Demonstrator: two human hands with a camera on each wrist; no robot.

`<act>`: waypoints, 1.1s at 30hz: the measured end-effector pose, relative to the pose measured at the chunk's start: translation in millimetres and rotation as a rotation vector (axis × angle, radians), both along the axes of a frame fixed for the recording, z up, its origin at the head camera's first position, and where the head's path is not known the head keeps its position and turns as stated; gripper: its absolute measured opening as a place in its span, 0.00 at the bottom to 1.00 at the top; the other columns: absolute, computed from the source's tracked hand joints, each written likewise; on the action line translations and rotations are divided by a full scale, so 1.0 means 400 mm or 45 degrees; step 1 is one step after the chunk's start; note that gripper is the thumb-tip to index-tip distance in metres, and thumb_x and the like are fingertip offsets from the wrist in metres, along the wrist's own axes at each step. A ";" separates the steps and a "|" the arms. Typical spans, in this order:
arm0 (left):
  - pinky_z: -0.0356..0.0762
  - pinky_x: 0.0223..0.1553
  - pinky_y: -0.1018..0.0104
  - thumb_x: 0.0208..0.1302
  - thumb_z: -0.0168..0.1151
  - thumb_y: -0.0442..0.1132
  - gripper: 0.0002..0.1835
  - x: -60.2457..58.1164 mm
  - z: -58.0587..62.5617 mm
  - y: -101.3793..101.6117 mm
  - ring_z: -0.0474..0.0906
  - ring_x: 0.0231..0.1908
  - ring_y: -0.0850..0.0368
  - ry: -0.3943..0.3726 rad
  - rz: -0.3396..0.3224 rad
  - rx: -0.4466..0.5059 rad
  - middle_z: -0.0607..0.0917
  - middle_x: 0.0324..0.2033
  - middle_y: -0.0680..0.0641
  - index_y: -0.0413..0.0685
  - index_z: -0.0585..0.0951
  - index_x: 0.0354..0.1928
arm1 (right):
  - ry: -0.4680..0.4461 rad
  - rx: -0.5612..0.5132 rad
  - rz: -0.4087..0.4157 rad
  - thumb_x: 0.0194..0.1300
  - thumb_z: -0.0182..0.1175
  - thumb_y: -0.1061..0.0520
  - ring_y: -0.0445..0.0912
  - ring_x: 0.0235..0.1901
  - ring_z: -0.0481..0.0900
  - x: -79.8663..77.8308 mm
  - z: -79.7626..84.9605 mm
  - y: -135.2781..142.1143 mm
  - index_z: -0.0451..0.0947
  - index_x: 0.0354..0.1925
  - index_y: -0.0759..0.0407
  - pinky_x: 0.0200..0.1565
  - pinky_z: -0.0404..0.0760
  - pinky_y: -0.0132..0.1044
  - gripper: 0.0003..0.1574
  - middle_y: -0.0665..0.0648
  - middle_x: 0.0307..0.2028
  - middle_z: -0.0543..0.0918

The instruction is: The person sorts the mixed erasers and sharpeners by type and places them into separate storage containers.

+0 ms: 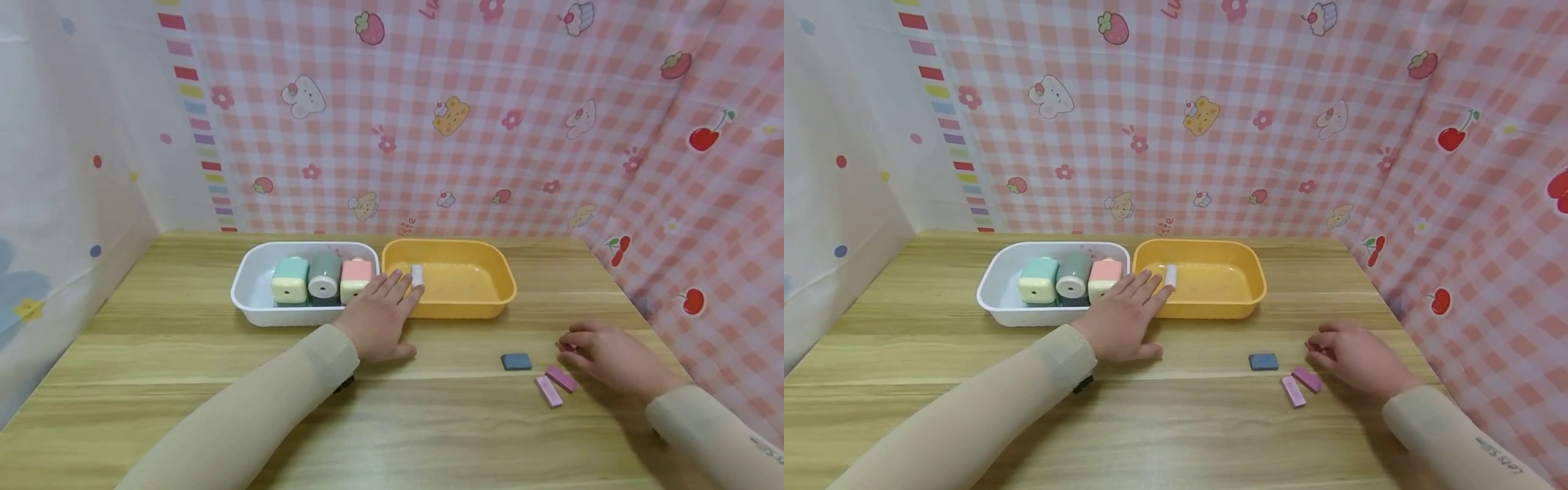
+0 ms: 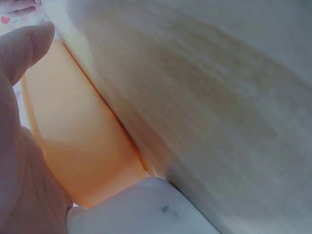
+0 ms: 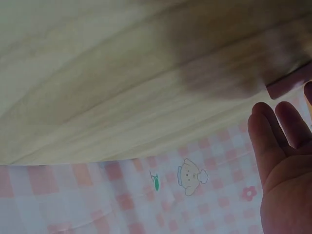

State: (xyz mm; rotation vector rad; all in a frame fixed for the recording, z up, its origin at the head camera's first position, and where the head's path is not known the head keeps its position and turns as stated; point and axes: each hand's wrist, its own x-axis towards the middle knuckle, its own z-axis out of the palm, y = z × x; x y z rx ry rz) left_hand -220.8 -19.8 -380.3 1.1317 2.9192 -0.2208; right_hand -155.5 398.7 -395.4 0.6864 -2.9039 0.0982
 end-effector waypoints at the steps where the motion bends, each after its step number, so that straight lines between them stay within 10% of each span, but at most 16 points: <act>1: 0.40 0.85 0.48 0.68 0.55 0.76 0.58 0.000 0.000 0.000 0.42 0.85 0.44 -0.003 0.000 0.001 0.50 0.85 0.41 0.52 0.46 0.86 | -0.010 -0.003 -0.009 0.64 0.75 0.52 0.50 0.43 0.87 0.001 -0.002 0.000 0.91 0.43 0.51 0.48 0.88 0.53 0.09 0.53 0.44 0.88; 33: 0.43 0.85 0.48 0.66 0.57 0.76 0.58 0.003 0.002 0.001 0.45 0.85 0.44 0.018 0.006 0.017 0.52 0.85 0.41 0.51 0.48 0.86 | 0.002 -0.017 -0.131 0.65 0.73 0.52 0.50 0.40 0.89 0.004 -0.017 -0.030 0.91 0.39 0.52 0.47 0.89 0.55 0.07 0.52 0.40 0.90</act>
